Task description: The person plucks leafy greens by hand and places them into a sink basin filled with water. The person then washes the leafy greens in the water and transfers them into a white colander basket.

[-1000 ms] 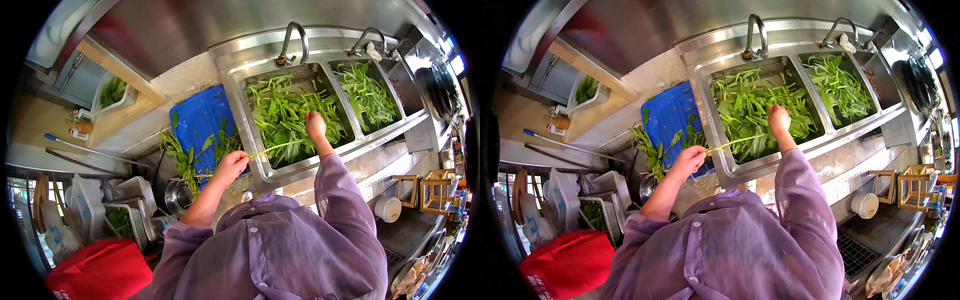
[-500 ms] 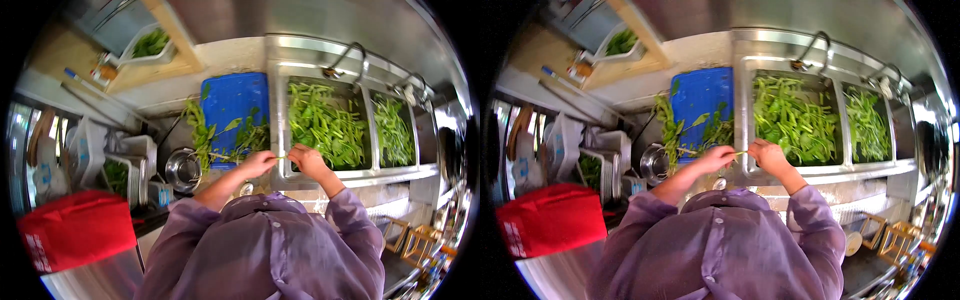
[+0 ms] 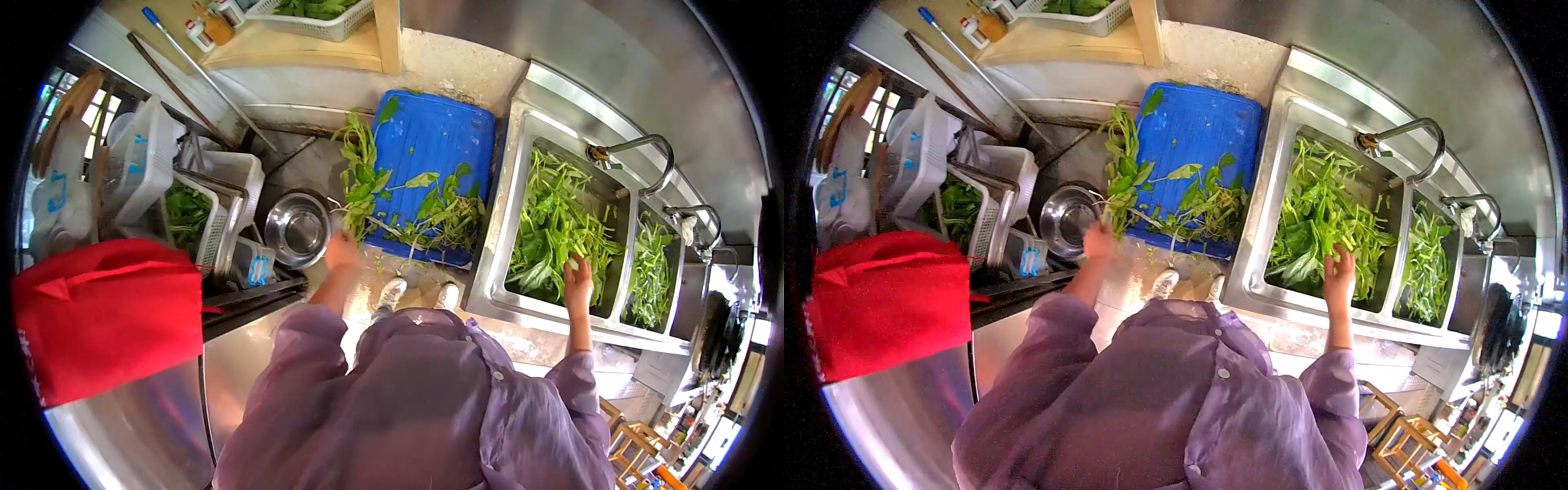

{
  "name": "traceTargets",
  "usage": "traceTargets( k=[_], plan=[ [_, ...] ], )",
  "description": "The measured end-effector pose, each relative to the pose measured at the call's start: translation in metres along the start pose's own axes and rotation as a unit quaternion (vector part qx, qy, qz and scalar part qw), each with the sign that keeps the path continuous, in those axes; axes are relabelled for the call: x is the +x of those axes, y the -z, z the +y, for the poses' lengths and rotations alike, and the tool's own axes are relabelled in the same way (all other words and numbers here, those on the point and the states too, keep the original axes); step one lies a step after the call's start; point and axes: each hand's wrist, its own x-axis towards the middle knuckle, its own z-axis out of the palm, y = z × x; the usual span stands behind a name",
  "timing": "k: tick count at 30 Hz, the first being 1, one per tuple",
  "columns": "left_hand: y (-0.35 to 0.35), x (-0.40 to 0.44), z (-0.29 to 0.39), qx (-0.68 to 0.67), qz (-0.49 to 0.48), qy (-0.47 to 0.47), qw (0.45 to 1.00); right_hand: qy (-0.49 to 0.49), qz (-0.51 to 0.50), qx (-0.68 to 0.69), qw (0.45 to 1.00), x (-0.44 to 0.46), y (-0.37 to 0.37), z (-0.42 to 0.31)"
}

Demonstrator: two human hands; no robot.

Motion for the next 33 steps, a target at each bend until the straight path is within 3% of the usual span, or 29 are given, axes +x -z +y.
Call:
traceTargets(
  k=[1, 3, 5, 6, 8, 12, 15, 16, 18, 19, 21, 24, 28, 30, 31, 32, 33],
  plan=[
    [-0.002, 0.009, -0.006, 0.023, -0.016, 0.006, 1.000, 0.061, 0.016, -0.079, 0.995, -0.007, -0.001, -0.004],
    [-0.012, 0.017, -0.012, 0.041, -0.044, 0.011, 0.998, 0.058, 0.005, -0.098, 0.993, -0.019, 0.001, -0.014],
    [-0.026, 0.015, -0.013, 0.180, 0.000, -0.055, 0.982, 0.003, -0.019, -0.069, 0.997, -0.031, 0.004, -0.020],
    [-0.028, 0.012, -0.010, 0.175, -0.014, -0.059, 0.983, 0.002, -0.026, -0.071, 0.997, -0.035, 0.010, -0.021],
    [-0.027, 0.009, 0.003, 0.133, -0.131, 0.000, 0.982, 0.008, -0.022, -0.079, 0.997, -0.041, 0.018, -0.010],
    [-0.031, 0.007, 0.012, 0.120, -0.139, 0.006, 0.983, -0.026, -0.006, -0.058, 0.998, -0.052, 0.027, -0.005],
    [-0.028, -0.005, 0.026, 0.100, -0.116, -0.129, 0.980, -0.014, 0.001, -0.061, 0.998, -0.056, 0.019, 0.003],
    [-0.025, -0.009, 0.031, 0.106, -0.110, -0.135, 0.979, -0.043, -0.001, -0.053, 0.998, -0.058, 0.016, -0.006],
    [-0.018, -0.020, 0.040, -0.013, -0.055, -0.227, 0.972, -0.052, -0.008, -0.038, 0.998, -0.059, 0.003, -0.002],
    [-0.006, -0.027, 0.049, -0.008, -0.051, -0.234, 0.971, -0.056, -0.017, -0.031, 0.998, -0.057, -0.002, -0.002],
    [0.025, -0.043, 0.068, -0.216, -0.124, -0.271, 0.930, -0.036, -0.020, -0.001, 0.999, -0.054, -0.017, 0.002],
    [0.057, -0.065, 0.089, -0.309, -0.132, -0.306, 0.891, -0.046, -0.028, 0.000, 0.999, -0.042, -0.030, -0.018],
    [0.069, -0.081, 0.094, -0.316, -0.139, -0.337, 0.876, -0.031, -0.053, 0.042, 0.997, -0.024, -0.057, -0.046],
    [0.057, -0.084, 0.091, -0.316, -0.141, -0.350, 0.871, -0.064, -0.151, 0.162, 0.973, -0.015, -0.086, -0.073],
    [0.052, -0.087, 0.091, -0.318, -0.143, -0.360, 0.865, -0.057, -0.208, 0.313, 0.925, -0.012, -0.098, -0.104],
    [0.059, -0.095, 0.099, -0.348, -0.204, -0.306, 0.863, -0.051, -0.239, 0.337, 0.909, -0.010, -0.125, -0.115],
    [0.052, -0.094, 0.098, -0.347, -0.206, -0.309, 0.861, -0.004, -0.243, 0.344, 0.907, -0.009, -0.151, -0.125]
  ],
)
